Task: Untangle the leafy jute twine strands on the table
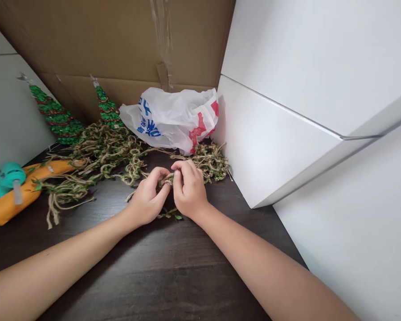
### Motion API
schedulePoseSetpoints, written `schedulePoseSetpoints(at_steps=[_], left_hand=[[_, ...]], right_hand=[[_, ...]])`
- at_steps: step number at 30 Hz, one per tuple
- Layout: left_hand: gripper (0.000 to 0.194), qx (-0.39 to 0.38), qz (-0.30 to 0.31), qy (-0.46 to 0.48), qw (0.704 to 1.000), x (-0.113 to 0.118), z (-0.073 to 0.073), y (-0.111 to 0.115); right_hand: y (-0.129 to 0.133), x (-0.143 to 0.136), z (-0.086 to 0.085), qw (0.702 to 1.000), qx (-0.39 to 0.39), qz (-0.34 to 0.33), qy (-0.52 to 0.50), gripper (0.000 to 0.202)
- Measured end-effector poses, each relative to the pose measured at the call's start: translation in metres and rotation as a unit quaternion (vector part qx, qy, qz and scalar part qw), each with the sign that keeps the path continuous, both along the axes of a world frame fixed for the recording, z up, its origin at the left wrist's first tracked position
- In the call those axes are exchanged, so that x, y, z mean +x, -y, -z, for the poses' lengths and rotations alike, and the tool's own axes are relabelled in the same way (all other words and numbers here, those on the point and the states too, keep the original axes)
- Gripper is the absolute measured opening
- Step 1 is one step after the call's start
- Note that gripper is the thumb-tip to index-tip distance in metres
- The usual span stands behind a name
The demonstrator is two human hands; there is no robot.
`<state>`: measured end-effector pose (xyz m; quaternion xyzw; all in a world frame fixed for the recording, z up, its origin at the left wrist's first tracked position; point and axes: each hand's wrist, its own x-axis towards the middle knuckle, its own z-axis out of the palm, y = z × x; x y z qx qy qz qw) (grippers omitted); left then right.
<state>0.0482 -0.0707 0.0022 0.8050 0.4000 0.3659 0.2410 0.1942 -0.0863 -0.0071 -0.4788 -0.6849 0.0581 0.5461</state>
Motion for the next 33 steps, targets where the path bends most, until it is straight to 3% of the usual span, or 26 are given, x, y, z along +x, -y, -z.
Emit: schedulePoseSetpoints(at_steps=[5,8,18,26,30,33], left_hand=[[0.018,0.001,-0.020,0.038,0.999,-0.0010,0.0035,-0.0007],[0.011,0.015,-0.030,0.037,0.999,-0.0006,0.0024,-0.0009],[0.009,0.002,-0.016,0.032,0.999,0.0007,-0.0031,0.0006],[0.028,0.016,-0.017,0.030,0.999,-0.0011,-0.0018,-0.0029],[0.026,0.088,-0.059,-0.007,0.994,-0.0017,-0.0004,-0.0042],[0.024,0.090,-0.069,-0.022,0.993,-0.0017,-0.0006,-0.0034]], right_hand=[[0.0002,0.0014,-0.0006,0.999,-0.014,0.030,0.021,0.023],[0.0003,0.0015,-0.0004,0.998,-0.031,0.051,0.032,0.025],[0.0030,0.0001,-0.0011,0.995,-0.035,0.055,0.073,0.016],[0.0026,-0.0006,-0.0015,0.996,-0.043,0.023,0.076,0.016],[0.0003,-0.0007,-0.0009,0.997,-0.042,-0.006,0.069,0.021],[-0.0001,0.0000,-0.0010,0.995,-0.051,-0.034,0.073,0.032]])
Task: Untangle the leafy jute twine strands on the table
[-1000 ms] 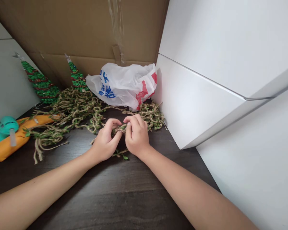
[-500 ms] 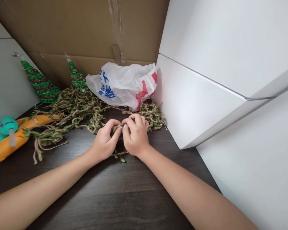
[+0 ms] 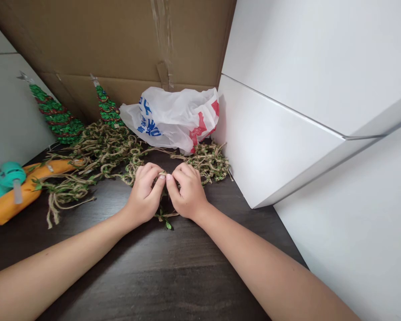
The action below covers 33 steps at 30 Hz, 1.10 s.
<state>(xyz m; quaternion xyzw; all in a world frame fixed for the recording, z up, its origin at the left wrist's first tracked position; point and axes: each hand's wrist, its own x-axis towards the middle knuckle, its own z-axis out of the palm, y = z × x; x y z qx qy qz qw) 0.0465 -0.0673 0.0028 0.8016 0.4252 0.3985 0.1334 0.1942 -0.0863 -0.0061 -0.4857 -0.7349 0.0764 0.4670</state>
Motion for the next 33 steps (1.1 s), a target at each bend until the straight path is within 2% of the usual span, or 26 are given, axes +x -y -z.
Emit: schedulePoseSetpoints(at_steps=[4,10,15,19,23,28,33], left_hand=[[0.023,-0.052,0.024,0.013,0.998,0.0011,-0.0010,0.0012],[0.016,-0.087,0.050,0.049,0.994,0.0019,-0.0029,0.0022],[0.015,-0.088,0.039,0.058,0.994,0.0017,-0.0026,0.0025],[0.019,-0.094,0.052,0.063,0.992,0.0021,-0.0014,0.0020],[0.022,-0.065,0.037,0.051,0.996,0.0019,0.0010,0.0002],[0.022,-0.043,0.027,0.053,0.997,0.0013,0.0020,-0.0004],[0.019,-0.064,0.050,0.064,0.995,0.0020,-0.0008,0.0018]], right_hand=[[0.0016,0.0005,-0.0006,0.999,-0.032,-0.026,0.010,0.039],[0.0032,-0.0002,-0.0020,0.999,-0.019,-0.019,-0.037,0.016],[0.0019,-0.0012,-0.0004,0.998,-0.004,-0.022,-0.058,0.015],[0.0018,-0.0010,0.0002,0.996,0.009,-0.004,-0.084,0.011],[0.0008,-0.0010,0.0019,0.995,0.018,0.000,-0.098,0.008],[0.0021,-0.0014,0.0023,0.993,-0.011,-0.013,-0.113,0.011],[0.0053,-0.0007,-0.0005,0.991,-0.045,-0.020,-0.126,0.015]])
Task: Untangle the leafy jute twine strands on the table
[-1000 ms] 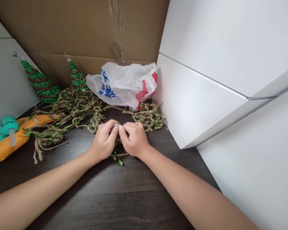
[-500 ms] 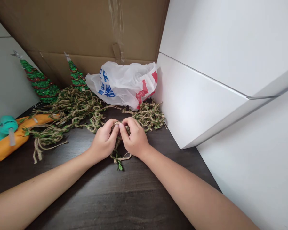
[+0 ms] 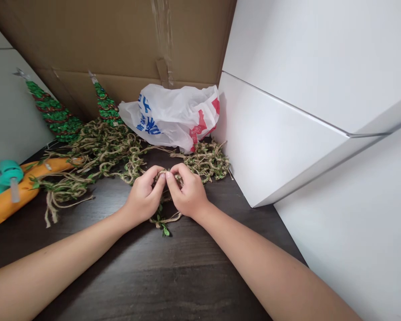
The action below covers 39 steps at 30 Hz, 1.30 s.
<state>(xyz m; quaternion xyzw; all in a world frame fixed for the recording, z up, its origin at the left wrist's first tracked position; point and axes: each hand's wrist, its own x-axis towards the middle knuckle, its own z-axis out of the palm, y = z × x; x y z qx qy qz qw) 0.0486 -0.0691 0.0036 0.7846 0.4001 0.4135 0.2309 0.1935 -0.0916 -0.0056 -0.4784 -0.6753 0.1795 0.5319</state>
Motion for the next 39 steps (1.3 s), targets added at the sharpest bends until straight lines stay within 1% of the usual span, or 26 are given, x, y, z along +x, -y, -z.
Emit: schedulePoseSetpoints(at_steps=[2,4,7,9,17,26,29,32,35,37,39], left_hand=[[0.017,-0.012,0.012,0.007,1.000,0.000,-0.001,0.001],[0.017,-0.017,0.019,0.007,1.000,0.001,-0.001,0.001],[0.021,-0.024,0.031,-0.002,0.999,0.001,-0.002,0.002],[0.023,-0.027,0.036,-0.006,0.999,0.001,-0.001,0.001],[0.024,-0.031,0.039,-0.005,0.999,0.002,0.000,0.001],[0.027,-0.025,0.049,0.001,0.998,0.001,0.001,0.000],[0.028,-0.024,0.047,-0.004,0.999,0.001,0.002,0.000],[0.025,-0.024,0.045,-0.014,0.999,0.001,0.003,0.000],[0.018,-0.023,0.046,-0.022,0.998,0.001,0.003,0.001],[0.016,-0.021,0.051,-0.025,0.998,0.001,0.002,0.001],[0.017,-0.022,0.051,-0.030,0.998,0.000,0.002,0.002]], right_hand=[[0.000,0.000,-0.001,1.000,0.001,0.004,0.001,0.016],[0.000,0.001,-0.002,1.000,0.018,0.015,0.010,0.015],[-0.002,0.001,-0.003,0.998,0.046,0.033,0.018,0.010],[-0.003,0.000,-0.003,0.998,0.049,0.038,0.015,0.007],[-0.002,0.000,0.002,1.000,0.015,0.026,-0.004,0.007],[-0.004,0.000,0.007,0.998,-0.012,0.000,-0.062,0.013],[-0.005,0.000,0.006,0.999,-0.015,0.006,-0.044,0.014],[-0.005,0.001,0.002,0.999,0.033,0.020,0.008,0.012],[-0.004,0.001,-0.001,0.995,0.098,0.005,0.030,0.016],[-0.004,0.001,-0.002,0.993,0.111,-0.013,0.037,0.016],[-0.003,0.001,-0.003,0.993,0.106,-0.013,0.047,0.013]])
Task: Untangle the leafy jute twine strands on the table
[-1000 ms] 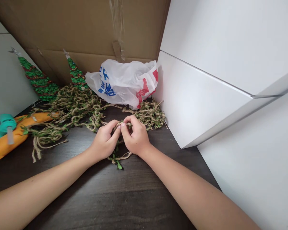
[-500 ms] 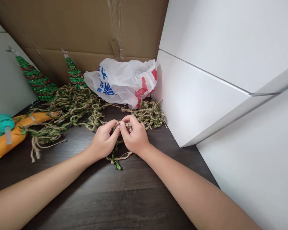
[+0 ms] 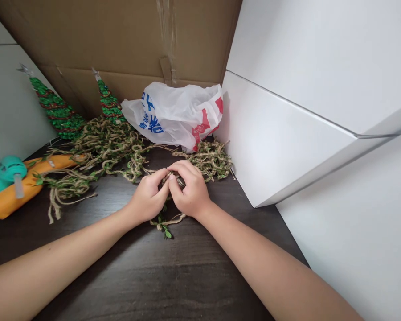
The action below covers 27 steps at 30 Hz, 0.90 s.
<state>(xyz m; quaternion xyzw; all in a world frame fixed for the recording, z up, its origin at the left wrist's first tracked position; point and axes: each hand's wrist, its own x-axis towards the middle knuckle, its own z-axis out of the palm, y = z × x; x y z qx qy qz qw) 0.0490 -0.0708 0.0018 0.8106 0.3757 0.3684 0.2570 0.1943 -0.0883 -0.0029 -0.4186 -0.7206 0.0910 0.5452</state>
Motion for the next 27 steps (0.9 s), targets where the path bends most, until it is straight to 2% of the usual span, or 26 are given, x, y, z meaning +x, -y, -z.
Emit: schedulePoseSetpoints(at_steps=[5,14,21,27], left_hand=[[0.024,-0.006,-0.017,-0.017,1.000,0.0001,-0.0007,-0.0003],[0.025,-0.002,-0.025,-0.004,1.000,0.0007,-0.0025,0.0008],[0.026,0.000,-0.034,-0.005,0.999,0.0009,-0.0024,0.0001],[0.022,0.005,-0.035,-0.007,0.999,0.0006,-0.0028,0.0001]], right_hand=[[-0.0016,-0.0007,0.0022,0.999,-0.008,0.039,0.027,0.011],[-0.0009,0.0012,0.0035,0.996,-0.069,0.027,0.043,0.016],[-0.0003,0.0007,0.0025,0.992,-0.080,0.079,0.061,0.022],[0.0002,0.0001,0.0027,0.994,-0.052,0.086,0.039,0.022]])
